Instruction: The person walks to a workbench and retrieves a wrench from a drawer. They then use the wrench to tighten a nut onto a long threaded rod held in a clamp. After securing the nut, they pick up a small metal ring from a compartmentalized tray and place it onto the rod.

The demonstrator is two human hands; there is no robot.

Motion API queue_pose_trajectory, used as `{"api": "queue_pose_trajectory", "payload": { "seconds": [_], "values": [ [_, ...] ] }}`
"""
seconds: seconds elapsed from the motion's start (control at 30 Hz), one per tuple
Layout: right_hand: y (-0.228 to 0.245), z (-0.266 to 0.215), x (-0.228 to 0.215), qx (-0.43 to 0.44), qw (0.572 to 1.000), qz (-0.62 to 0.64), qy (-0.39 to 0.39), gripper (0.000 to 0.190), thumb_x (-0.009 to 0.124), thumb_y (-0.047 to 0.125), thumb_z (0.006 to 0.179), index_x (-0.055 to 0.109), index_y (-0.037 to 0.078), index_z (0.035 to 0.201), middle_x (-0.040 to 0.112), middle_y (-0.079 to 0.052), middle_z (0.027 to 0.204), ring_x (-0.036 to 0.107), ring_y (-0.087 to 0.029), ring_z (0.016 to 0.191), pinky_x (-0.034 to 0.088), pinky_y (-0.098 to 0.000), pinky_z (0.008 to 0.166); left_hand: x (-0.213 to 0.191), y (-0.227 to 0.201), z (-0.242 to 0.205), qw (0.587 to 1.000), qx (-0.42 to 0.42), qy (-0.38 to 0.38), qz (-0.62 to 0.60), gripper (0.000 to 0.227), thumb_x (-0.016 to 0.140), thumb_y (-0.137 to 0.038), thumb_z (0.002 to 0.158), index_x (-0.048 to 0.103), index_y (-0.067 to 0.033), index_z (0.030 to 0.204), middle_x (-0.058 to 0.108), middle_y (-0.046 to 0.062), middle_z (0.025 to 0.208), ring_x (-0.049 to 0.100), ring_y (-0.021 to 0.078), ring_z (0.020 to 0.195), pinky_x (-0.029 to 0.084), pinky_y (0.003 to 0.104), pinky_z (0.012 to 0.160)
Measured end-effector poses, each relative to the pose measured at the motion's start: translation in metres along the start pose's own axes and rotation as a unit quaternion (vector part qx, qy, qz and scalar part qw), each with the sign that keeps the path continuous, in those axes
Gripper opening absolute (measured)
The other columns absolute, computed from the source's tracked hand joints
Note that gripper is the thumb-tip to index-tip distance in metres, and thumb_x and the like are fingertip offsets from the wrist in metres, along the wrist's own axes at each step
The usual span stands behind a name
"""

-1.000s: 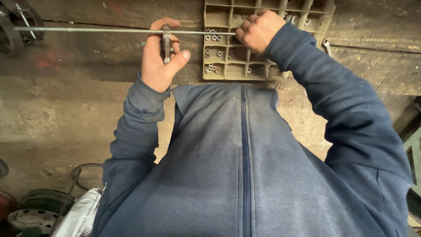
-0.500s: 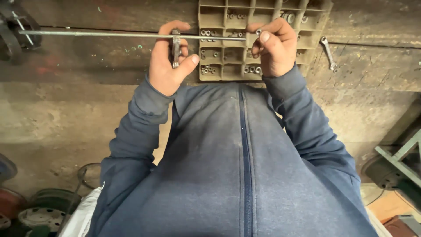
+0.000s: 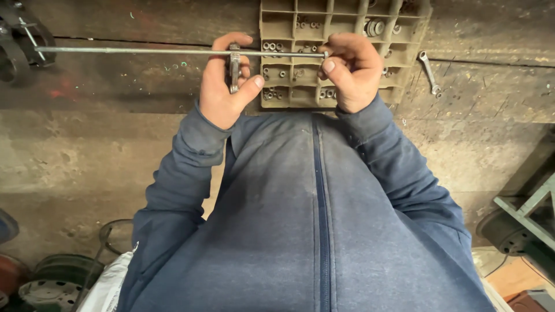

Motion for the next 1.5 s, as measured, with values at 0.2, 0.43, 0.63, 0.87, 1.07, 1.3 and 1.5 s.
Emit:
{"api": "queue_pose_trajectory", "payload": {
  "seconds": [0.2, 0.43, 0.63, 0.87, 1.07, 1.3, 1.5],
  "values": [
    [-0.001, -0.004, 0.001, -0.023, 0.994, -0.102, -0.016, 0.022, 0.072, 0.002, 0.105, 0.065, -0.006, 0.124, 0.071, -0.009, 0.101, 0.068, -0.015, 0.086, 0.058, -0.0284, 0.077, 0.001, 0.002, 0.000, 1.000, 0.005, -0.011, -0.018, 0.056, 0.078, -0.010, 0.098, 0.049, -0.0132, 0.146, 0.048, -0.001, 0.106, 0.046, 0.0069, 0.091, 0.045, 0.022, 0.081],
    [0.007, 0.000, 0.004, -0.075, 0.972, -0.223, -0.006, 0.020, 0.071, 0.003, 0.105, 0.067, -0.006, 0.122, 0.072, -0.007, 0.098, 0.069, -0.012, 0.088, 0.058, -0.0274, 0.082, -0.001, 0.002, 0.000, 1.000, 0.000, -0.014, -0.012, 0.057, 0.078, -0.010, 0.097, 0.049, -0.0129, 0.146, 0.049, -0.001, 0.104, 0.046, 0.0065, 0.088, 0.045, 0.022, 0.080],
    [0.014, 0.003, 0.007, -0.123, 0.942, -0.312, 0.003, 0.015, 0.071, 0.000, 0.103, 0.068, -0.005, 0.117, 0.073, -0.009, 0.098, 0.069, -0.014, 0.087, 0.057, -0.0280, 0.081, -0.001, 0.002, 0.001, 1.000, 0.005, -0.003, -0.012, 0.056, 0.077, -0.009, 0.098, 0.049, -0.0130, 0.146, 0.048, -0.001, 0.105, 0.045, 0.0065, 0.088, 0.044, 0.022, 0.080],
    [0.044, 0.014, 0.023, -0.341, 0.776, -0.525, 0.083, 0.026, 0.068, 0.026, 0.106, 0.069, 0.001, 0.112, 0.070, -0.014, 0.103, 0.068, -0.033, 0.088, 0.054, -0.0416, 0.076, 0.001, -0.002, 0.001, 1.000, -0.001, 0.005, 0.005, 0.056, 0.076, -0.008, 0.096, 0.049, -0.0121, 0.144, 0.048, -0.002, 0.103, 0.046, 0.0063, 0.087, 0.045, 0.022, 0.079],
    [0.034, 0.013, 0.015, -0.321, 0.811, -0.474, 0.124, 0.024, 0.061, 0.021, 0.111, 0.063, 0.002, 0.095, 0.064, -0.012, 0.087, 0.061, -0.035, 0.076, 0.048, -0.0449, 0.069, 0.001, 0.001, 0.000, 1.000, -0.006, 0.026, -0.008, 0.055, 0.075, -0.007, 0.096, 0.049, -0.0113, 0.144, 0.048, -0.001, 0.101, 0.046, 0.0069, 0.089, 0.044, 0.022, 0.079],
    [0.008, -0.012, 0.019, -0.086, 0.936, -0.340, 0.030, 0.040, 0.054, 0.024, 0.114, 0.052, 0.002, 0.081, 0.048, -0.006, 0.069, 0.046, -0.019, 0.061, 0.039, -0.0333, 0.056, -0.003, 0.000, -0.003, 0.999, -0.028, 0.041, -0.006, 0.056, 0.072, -0.005, 0.093, 0.049, -0.0110, 0.144, 0.051, -0.001, 0.101, 0.046, 0.0058, 0.084, 0.043, 0.022, 0.077],
    [-0.004, -0.014, 0.024, 0.105, 0.992, -0.074, 0.000, 0.043, 0.050, 0.032, 0.114, 0.049, 0.005, 0.080, 0.047, 0.004, 0.069, 0.042, -0.007, 0.061, 0.035, -0.0270, 0.055, -0.005, 0.001, -0.007, 0.999, -0.007, 0.038, 0.017, 0.055, 0.073, -0.004, 0.095, 0.050, -0.0099, 0.145, 0.050, -0.002, 0.099, 0.044, 0.0061, 0.076, 0.042, 0.024, 0.077]
  ]
}}
Point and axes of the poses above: each hand's wrist, its own z-axis towards the middle knuckle, its own x-axis out of the palm, y = z × x, the point moved 3 cm from there along z, towards the middle knuckle
